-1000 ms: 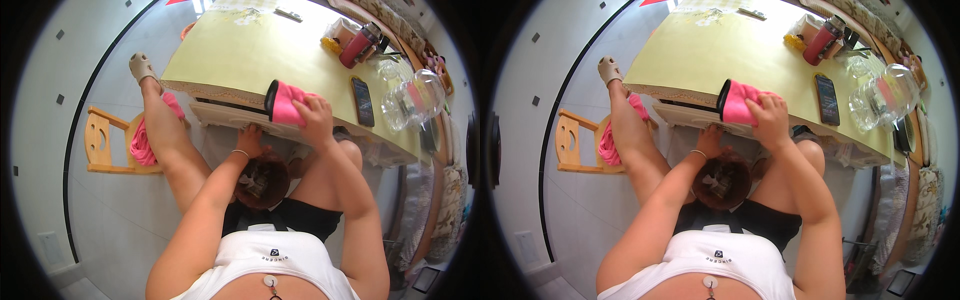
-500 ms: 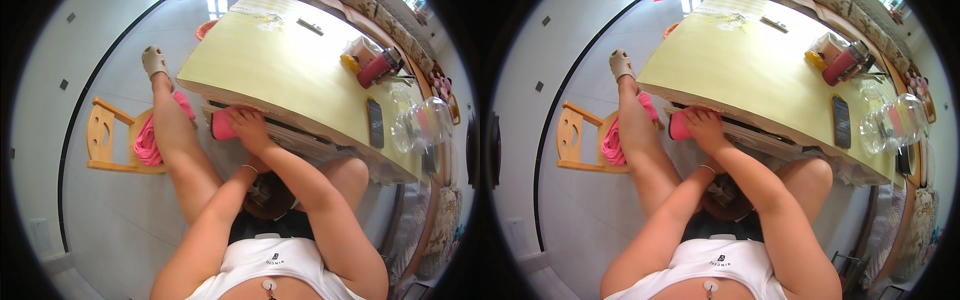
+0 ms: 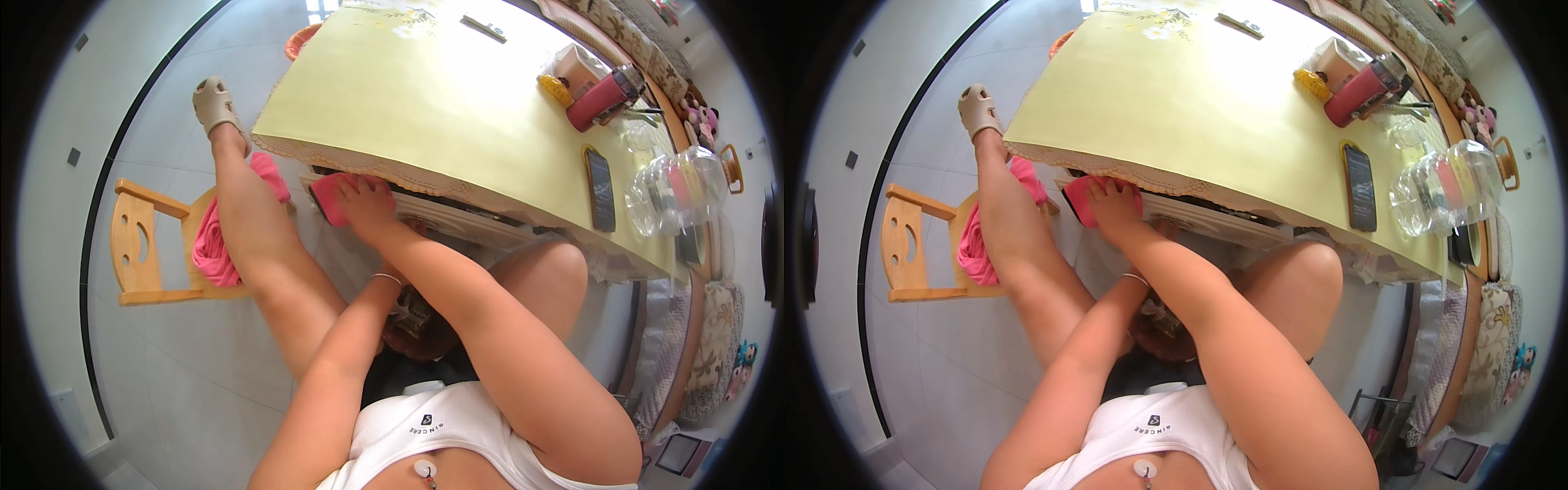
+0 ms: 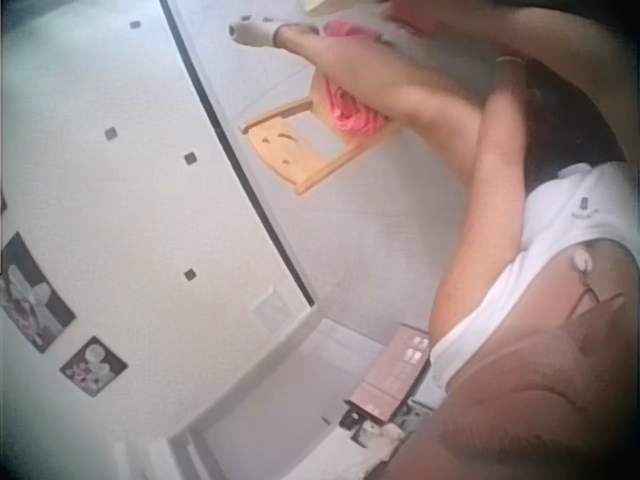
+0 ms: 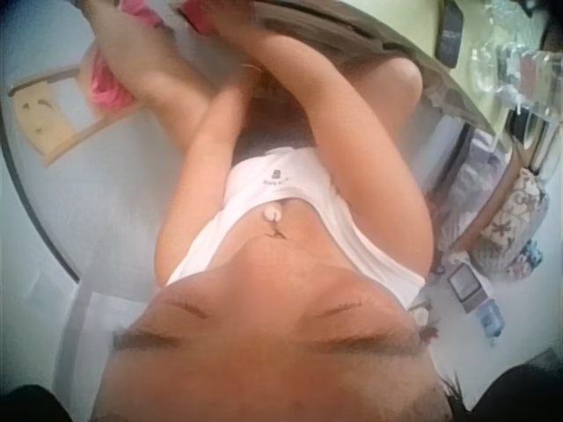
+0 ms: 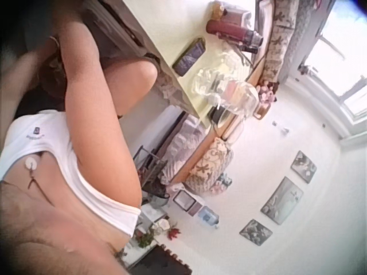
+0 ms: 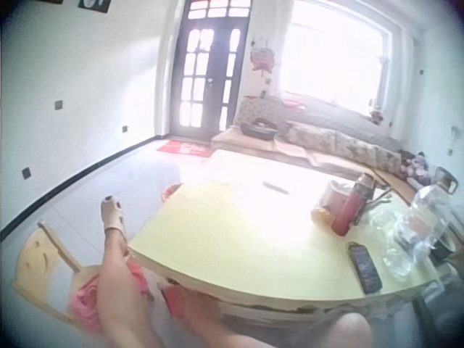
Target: The person sits on the floor and cleans the floor with a tissue, then wipes the table surface with a pink cloth. They move items on the table, including a thermos, a phone, and a basket of fruit, to clean underneath them.
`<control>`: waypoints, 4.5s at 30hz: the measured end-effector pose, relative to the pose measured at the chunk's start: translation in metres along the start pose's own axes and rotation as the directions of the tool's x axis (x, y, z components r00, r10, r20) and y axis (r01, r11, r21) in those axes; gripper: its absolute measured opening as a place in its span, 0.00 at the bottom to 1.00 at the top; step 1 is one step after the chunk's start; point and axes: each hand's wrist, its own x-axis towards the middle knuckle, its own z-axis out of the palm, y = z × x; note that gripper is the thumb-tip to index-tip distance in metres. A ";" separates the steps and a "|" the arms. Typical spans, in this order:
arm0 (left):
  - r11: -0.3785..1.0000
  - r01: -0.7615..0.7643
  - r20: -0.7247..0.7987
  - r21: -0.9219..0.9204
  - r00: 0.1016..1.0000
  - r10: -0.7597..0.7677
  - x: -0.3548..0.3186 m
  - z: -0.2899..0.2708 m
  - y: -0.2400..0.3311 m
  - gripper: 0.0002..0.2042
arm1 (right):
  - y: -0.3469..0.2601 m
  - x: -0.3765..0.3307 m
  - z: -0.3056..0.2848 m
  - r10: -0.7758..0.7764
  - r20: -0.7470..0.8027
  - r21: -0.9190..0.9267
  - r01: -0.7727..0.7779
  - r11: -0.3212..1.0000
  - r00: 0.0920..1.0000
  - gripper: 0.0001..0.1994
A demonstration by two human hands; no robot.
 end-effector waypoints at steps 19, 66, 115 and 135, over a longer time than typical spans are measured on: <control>0.996 0.080 0.219 0.041 0.972 -0.087 0.001 -0.030 0.009 0.49 | 0.161 -0.226 -0.074 0.702 0.533 -0.419 -0.572 0.705 0.473 0.13; 0.995 0.096 0.215 -0.005 0.972 -0.093 0.005 -0.020 0.011 0.54 | 0.204 -0.237 0.115 0.833 0.554 0.827 0.124 -0.548 -0.012 0.13; 0.998 0.057 0.218 0.040 0.974 -0.065 0.002 -0.019 0.009 0.55 | 0.207 -0.234 0.029 0.924 0.356 0.932 0.130 -0.339 -0.137 0.13; 0.975 0.123 0.099 -0.186 0.989 -0.106 0.008 -0.004 -0.003 0.48 | 0.072 -0.173 -0.053 0.841 0.300 0.947 -0.033 -0.320 0.450 0.20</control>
